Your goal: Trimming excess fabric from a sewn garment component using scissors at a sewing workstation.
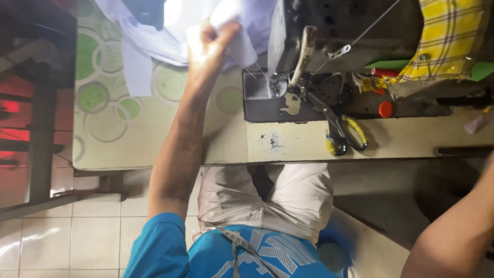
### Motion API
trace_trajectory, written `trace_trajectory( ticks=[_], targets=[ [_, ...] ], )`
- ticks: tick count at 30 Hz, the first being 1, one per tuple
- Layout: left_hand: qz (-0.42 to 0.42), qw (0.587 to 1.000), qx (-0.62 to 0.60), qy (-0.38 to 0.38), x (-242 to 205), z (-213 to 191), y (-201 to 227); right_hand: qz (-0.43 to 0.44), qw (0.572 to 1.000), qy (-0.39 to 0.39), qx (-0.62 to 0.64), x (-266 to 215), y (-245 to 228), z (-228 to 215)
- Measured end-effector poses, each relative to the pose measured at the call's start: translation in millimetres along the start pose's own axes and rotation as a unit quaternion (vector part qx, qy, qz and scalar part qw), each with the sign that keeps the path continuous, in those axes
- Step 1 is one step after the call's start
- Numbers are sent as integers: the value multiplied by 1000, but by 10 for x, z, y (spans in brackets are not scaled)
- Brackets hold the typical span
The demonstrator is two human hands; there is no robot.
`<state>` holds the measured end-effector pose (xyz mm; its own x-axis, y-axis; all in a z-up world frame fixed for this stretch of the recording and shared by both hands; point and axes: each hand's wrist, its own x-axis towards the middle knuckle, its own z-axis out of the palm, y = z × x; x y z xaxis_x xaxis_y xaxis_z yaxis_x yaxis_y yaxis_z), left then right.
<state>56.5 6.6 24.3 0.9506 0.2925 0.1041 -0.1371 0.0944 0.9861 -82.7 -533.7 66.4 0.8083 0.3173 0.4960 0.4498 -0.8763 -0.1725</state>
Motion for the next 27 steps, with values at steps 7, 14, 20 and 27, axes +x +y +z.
trace_trajectory(
  ticks=[7, 14, 20, 27],
  targets=[
    [278, 858, 278, 332, -461, -696, 345, -101, 991, -34, 83, 319, -1399, 666],
    [96, 960, -36, 259, -1340, -283, 447, 40, 975, -215, -48, 509, -1566, 706],
    [44, 966, -107, 232, -1551, -187, 299, 109, 938, -313, -101, 779, -1487, 772],
    [25, 963, -141, 228, -1600, -144, 248, 157, 903, -395, -66, 795, -1535, 500]
  ],
)
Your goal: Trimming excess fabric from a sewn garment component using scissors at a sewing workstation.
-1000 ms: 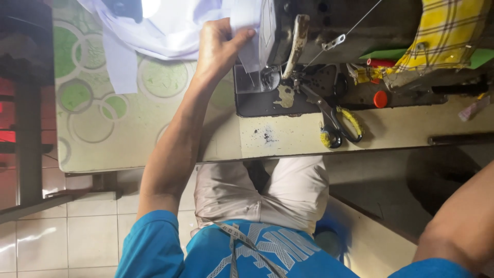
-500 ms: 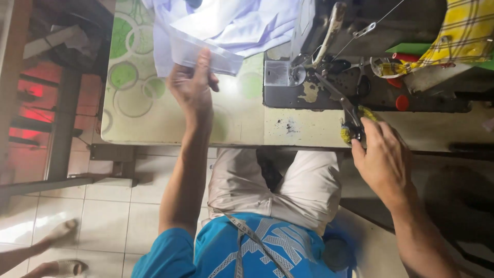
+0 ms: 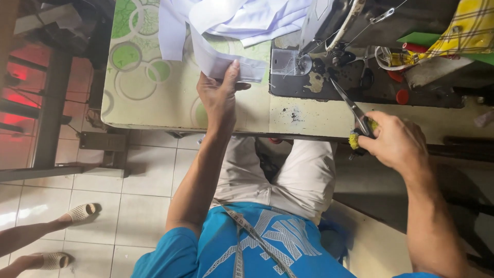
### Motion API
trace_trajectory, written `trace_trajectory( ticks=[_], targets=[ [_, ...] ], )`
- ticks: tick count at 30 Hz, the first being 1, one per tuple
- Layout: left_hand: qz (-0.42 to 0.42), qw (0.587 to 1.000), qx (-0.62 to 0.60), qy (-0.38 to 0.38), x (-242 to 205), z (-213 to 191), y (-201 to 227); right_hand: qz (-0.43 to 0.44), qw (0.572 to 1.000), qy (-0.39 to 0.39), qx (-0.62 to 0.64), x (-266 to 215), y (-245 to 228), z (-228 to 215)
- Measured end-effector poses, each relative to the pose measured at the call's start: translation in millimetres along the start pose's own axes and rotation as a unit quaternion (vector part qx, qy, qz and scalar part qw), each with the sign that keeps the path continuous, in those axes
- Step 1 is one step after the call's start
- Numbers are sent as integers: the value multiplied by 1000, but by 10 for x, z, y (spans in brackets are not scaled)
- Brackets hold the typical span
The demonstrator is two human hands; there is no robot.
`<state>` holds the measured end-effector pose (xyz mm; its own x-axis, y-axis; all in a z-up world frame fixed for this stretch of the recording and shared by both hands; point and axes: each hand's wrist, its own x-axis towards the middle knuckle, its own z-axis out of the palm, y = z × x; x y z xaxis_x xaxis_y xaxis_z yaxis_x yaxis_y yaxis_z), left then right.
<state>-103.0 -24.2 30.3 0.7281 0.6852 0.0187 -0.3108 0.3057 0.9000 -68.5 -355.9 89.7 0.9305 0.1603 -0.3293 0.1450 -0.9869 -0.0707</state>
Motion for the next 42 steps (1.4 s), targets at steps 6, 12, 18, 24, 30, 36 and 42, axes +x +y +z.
trace_trajectory(
  ticks=[6, 12, 18, 24, 30, 36, 42],
  targets=[
    [22, 999, -10, -21, -29, 84, -89, -108, 831, -45, 544, -564, -477, 473],
    [12, 999, -21, -27, -105, 137, -80, -208, 591, -143, 766, -492, -949, 1213],
    [3, 1000, -7, -28, -213, 161, -109, -234, 611, -109, 748, -408, -1215, 1105],
    [6, 999, -10, -31, -263, 131, -309, -241, 635, -55, 732, -274, -1342, 1087],
    [-1, 999, -9, -46, -289, 145, -186, -245, 637, -40, 730, -269, -1323, 1143],
    [-11, 999, -10, -50, -300, 150, -285, -250, 629, -51, 734, -288, -1229, 1195],
    [-25, 998, -14, -60, -295, 77, -375, -248, 634, -76, 728, -319, -1074, 1215]
  ],
)
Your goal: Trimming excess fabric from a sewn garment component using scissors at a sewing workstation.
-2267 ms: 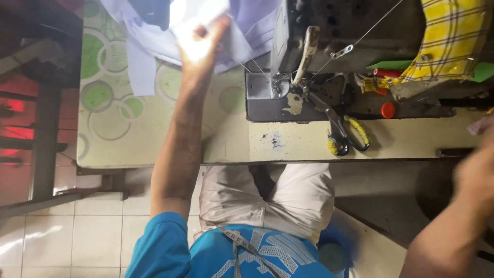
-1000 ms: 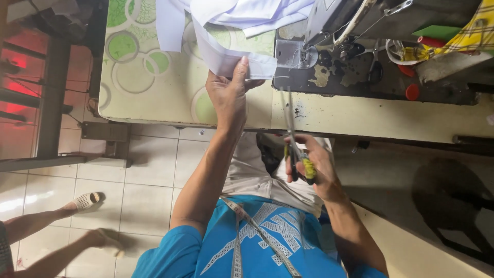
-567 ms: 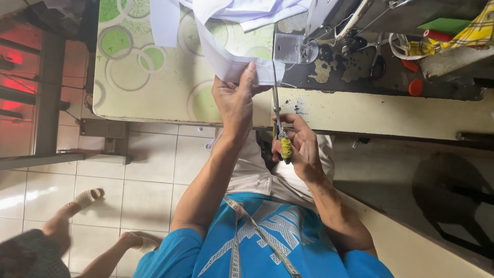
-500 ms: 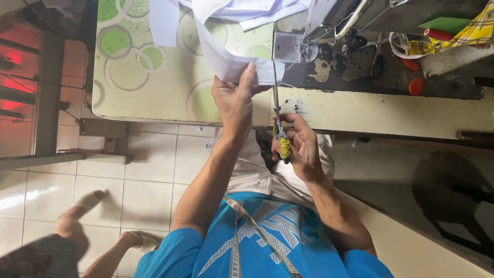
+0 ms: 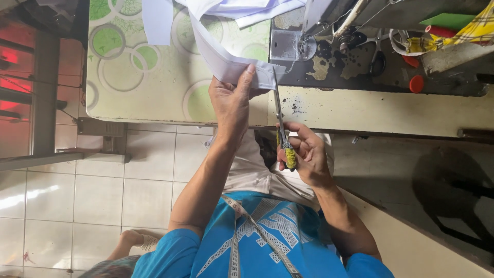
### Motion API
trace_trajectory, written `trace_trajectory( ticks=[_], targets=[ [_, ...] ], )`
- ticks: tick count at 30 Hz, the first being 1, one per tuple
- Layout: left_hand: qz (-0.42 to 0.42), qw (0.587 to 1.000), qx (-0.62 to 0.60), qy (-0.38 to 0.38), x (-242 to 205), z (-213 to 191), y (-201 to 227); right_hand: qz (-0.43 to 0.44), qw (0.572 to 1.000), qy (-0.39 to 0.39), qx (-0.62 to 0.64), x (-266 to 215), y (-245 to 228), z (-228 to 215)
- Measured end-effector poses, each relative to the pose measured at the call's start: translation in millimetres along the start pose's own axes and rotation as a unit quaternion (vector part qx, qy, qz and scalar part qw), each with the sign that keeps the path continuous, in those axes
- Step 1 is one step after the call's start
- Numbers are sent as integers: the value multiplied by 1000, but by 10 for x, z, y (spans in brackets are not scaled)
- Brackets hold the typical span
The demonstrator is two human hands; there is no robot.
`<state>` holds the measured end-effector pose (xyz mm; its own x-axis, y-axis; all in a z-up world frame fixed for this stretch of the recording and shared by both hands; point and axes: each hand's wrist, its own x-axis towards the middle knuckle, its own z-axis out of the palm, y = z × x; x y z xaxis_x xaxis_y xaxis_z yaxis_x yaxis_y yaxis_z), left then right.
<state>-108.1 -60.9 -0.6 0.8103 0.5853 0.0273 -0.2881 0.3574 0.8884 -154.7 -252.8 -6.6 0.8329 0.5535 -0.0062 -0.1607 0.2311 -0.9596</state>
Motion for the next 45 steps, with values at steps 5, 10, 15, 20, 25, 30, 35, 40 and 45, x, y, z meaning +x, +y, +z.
trace_trajectory(
  ticks=[5, 10, 15, 20, 25, 30, 35, 40, 45],
  targets=[
    [-15, 999, 23, -30, -14, -34, 94, 9, 1000, -7, 2, -62, -67, -55],
    [-28, 997, 49, -58, -49, -87, 96, 18, 1000, -14, 9, -53, -62, -127],
    [-33, 995, 58, -79, -75, -98, 117, 14, 999, -28, -32, -10, -65, -155],
    [-40, 992, 71, -93, -78, -126, 142, 3, 999, -30, -19, -14, -60, -131],
    [-47, 991, 82, -99, -90, -141, 198, 9, 999, -33, -7, -70, -11, -167],
    [-51, 989, 87, -111, -90, -167, 242, 0, 999, -35, 17, -139, -7, -185],
    [-53, 985, 99, -133, -83, -208, 247, 5, 998, -39, 41, -175, -11, -229],
    [-60, 978, 117, -160, -118, -228, 288, 14, 997, -46, 53, -164, -40, -306],
    [-78, 972, 115, -187, -139, -275, 269, 33, 997, -62, -11, -187, -112, -362]
  ],
)
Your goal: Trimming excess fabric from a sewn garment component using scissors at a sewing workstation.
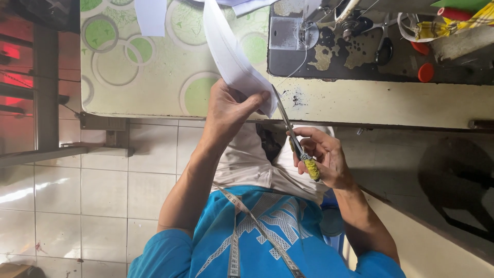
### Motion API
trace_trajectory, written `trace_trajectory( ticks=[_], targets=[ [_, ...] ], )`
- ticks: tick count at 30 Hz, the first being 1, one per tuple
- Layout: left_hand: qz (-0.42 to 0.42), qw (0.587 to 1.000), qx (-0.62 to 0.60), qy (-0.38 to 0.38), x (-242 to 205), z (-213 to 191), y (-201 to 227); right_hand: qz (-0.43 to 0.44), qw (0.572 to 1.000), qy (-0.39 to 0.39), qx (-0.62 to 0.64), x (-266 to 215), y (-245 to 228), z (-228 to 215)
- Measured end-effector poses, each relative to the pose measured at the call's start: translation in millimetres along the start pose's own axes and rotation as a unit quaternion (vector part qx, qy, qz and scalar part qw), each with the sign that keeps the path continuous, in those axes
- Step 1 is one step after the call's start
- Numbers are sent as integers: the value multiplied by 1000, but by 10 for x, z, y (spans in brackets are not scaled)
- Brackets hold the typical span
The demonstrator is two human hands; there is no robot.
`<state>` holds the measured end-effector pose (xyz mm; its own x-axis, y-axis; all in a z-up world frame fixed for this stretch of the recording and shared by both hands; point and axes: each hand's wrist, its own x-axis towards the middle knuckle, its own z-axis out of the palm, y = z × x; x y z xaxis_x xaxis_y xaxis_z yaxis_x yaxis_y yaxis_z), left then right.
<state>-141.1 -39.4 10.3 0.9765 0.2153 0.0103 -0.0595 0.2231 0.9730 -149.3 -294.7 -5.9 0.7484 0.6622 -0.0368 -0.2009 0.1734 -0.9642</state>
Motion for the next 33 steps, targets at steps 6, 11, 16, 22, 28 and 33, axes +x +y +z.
trace_trajectory(
  ticks=[6, 11, 16, 22, 28, 33],
  targets=[
    [-4, 1000, -1, -16, -9, -43, -36, 19, 1000, -4, -18, -81, 30, -40],
    [-9, 999, 17, -36, -22, -63, -37, 7, 1000, -3, -9, -117, 84, -55],
    [-15, 999, 11, -37, -50, -65, 18, 3, 1000, -11, 11, -166, 116, -44],
    [-21, 999, -3, -38, -68, -51, -33, -2, 1000, 11, -29, -154, 48, 19],
    [-13, 999, 5, -32, -80, -38, -38, -19, 995, 31, -88, -175, 168, -18],
    [-6, 999, -2, -38, -99, -31, 2, -40, 991, 21, -123, -208, 271, -84]
  ],
)
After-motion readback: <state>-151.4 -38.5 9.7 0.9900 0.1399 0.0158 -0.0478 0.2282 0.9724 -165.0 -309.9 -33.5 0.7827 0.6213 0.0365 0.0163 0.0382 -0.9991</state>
